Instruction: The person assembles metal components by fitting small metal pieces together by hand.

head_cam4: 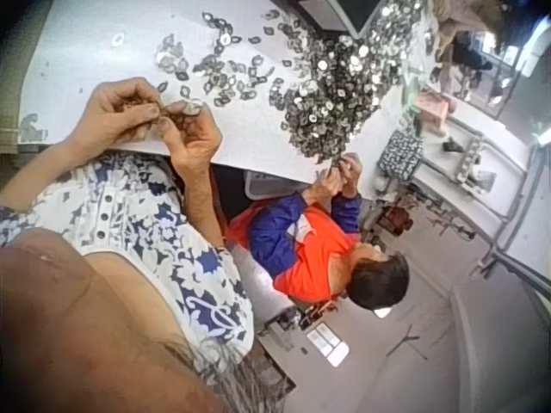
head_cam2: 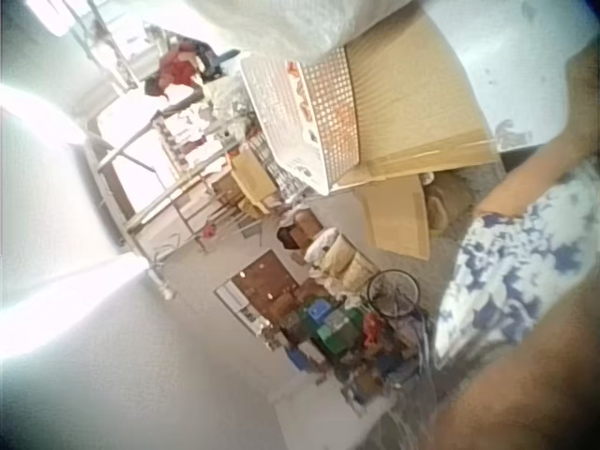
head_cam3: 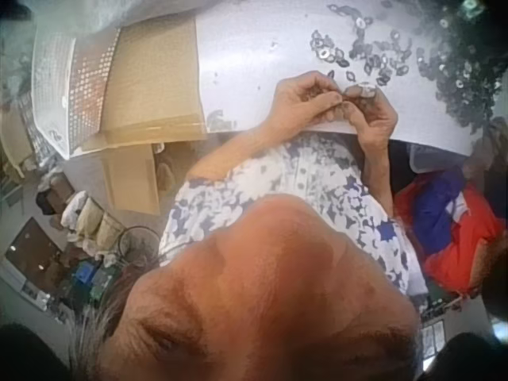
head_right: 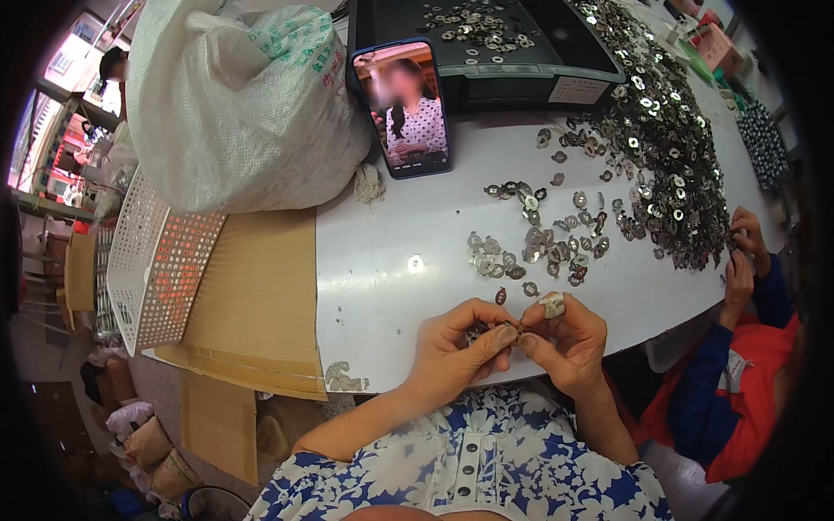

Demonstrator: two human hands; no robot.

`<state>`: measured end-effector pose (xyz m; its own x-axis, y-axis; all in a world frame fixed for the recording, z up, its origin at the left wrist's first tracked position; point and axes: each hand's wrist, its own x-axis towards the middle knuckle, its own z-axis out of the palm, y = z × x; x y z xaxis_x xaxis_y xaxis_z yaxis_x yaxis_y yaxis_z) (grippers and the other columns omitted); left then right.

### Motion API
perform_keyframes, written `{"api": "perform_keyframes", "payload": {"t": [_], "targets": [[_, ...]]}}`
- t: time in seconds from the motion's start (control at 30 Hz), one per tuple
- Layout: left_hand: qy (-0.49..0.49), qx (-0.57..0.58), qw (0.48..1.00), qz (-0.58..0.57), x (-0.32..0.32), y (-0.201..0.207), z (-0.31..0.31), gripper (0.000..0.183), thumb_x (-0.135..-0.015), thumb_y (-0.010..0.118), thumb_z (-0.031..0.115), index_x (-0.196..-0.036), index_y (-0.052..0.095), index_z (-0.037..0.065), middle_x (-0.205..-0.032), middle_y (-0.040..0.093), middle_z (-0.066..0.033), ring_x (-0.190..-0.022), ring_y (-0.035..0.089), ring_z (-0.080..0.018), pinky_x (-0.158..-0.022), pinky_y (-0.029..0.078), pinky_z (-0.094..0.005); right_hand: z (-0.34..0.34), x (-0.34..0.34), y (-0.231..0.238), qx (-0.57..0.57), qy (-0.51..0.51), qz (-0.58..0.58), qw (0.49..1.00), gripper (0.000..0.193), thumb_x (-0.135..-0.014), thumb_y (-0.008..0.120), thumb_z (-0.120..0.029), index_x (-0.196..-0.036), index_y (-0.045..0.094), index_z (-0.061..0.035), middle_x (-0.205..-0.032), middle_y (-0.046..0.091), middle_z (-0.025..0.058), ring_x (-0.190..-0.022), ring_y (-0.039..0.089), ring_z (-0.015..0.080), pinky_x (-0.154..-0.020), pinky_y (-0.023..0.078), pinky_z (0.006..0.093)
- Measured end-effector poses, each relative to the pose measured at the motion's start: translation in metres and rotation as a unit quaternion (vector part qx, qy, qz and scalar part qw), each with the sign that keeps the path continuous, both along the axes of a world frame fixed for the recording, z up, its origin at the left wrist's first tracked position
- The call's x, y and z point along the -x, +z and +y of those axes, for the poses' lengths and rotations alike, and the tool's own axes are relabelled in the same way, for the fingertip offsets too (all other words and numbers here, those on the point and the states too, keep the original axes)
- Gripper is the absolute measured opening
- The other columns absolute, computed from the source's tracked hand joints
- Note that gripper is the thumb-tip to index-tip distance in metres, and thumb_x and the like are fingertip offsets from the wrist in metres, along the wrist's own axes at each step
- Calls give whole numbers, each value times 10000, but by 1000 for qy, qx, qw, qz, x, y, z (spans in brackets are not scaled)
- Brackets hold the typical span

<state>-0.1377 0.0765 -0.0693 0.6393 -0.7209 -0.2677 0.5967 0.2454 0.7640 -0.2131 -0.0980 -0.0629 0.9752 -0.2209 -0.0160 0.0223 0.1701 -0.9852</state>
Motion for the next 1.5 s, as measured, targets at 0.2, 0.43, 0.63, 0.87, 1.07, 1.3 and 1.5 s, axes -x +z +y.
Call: {"api": "perform_keyframes", "payload": {"t": [0.2,0.43,0.63,0.87,1.07,1.3,1.5], "targets": [[11,-8,1000,-7,1,0,-1,166,-972,675,139,-1093,657,26,-808,643,-21,-611,550,-25,-470,352,-168,1,-1,-1,-11,-8,-1,1000,167,-853,674,78,-1000,603,44,-929,635,73,-827,626,109,-747,520,245],[-4,-8,1000,-6,-4,1,-1,158,-954,692,100,-1079,662,8,-921,650,-37,-706,616,-50,-500,401,-161,-3,-5,3,-28,2,-3,1000,166,-840,678,81,-981,600,39,-910,624,65,-808,613,102,-718,504,235],[-4,-12,1000,-9,-8,5,-7,137,-959,676,82,-1071,688,3,-902,636,-39,-682,599,-44,-475,361,-166,-7,-8,6,-51,-8,19,999,162,-825,681,86,-949,591,33,-879,610,67,-778,587,98,-676,481,229],[6,2,999,-32,-12,5,-11,134,-966,656,63,-1077,685,-8,-917,620,-57,-677,598,-48,-464,348,-178,-12,-12,6,-34,-3,17,999,157,-813,680,84,-930,586,39,-865,605,80,-778,582,114,-676,472,249],[2,-14,999,-35,-15,4,-11,136,-963,656,51,-1082,682,-10,-961,619,-73,-690,616,-65,-478,384,-175,-12,-15,7,-44,-8,36,998,167,-801,687,81,-925,583,39,-858,603,83,-763,584,118,-675,467,250],[-7,1,1000,1,-15,6,-8,184,-1002,607,95,-1131,664,-23,-920,624,-77,-683,606,-62,-477,366,-170,-12,-14,9,-54,-7,40,998,164,-807,683,77,-925,578,35,-868,602,79,-765,586,110,-684,473,244],[3,-73,995,73,-13,6,-18,243,-1026,568,140,-1202,651,-5,-893,657,-44,-626,562,-43,-462,374,-173,-18,-5,-1,-67,-33,66,995,187,-846,665,61,-1004,569,34,-913,604,66,-806,588,103,-698,486,251]]}}
